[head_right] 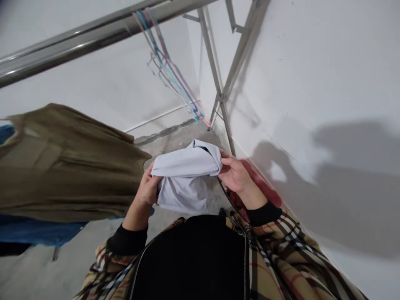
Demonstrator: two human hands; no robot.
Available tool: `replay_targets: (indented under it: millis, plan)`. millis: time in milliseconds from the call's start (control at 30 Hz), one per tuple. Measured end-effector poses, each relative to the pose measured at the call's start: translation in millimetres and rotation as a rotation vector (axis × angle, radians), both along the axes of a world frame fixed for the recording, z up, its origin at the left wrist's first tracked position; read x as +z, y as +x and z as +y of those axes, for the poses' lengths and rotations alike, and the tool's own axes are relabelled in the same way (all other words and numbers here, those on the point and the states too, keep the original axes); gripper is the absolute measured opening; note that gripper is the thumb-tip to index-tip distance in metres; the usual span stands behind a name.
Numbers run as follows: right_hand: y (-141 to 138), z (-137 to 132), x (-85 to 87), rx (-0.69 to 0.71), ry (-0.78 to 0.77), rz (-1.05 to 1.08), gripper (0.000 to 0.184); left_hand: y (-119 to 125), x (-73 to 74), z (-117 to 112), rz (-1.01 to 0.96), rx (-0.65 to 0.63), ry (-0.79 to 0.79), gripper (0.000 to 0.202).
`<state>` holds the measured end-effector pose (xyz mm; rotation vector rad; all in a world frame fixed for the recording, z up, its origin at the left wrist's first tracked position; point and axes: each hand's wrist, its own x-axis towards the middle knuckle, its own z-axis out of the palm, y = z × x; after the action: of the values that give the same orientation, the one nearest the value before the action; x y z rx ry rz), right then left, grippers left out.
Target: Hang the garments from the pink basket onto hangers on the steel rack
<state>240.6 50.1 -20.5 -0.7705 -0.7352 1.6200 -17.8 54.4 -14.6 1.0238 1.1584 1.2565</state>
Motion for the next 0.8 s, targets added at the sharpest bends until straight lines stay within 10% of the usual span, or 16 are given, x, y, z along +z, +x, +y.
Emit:
replay_targets:
  millis: [267,500,800]
  plan:
    - [-73,-3,-5.6,0.054,0.270,-0.421,0.051,-59,41.6,-8,-0.372,0.008,-0.458,0.043]
    - [-147,-38,-45.1,0.175,0.704,-0.960,0.078,-102,30.0,-15,-0.464,0.015,-0.478,0.040]
    - [-195,-26,-18.2,0.114,0.568,-0.741,0.024,-124,10.3,-31,-0.631,0.081,-0.495,0.029]
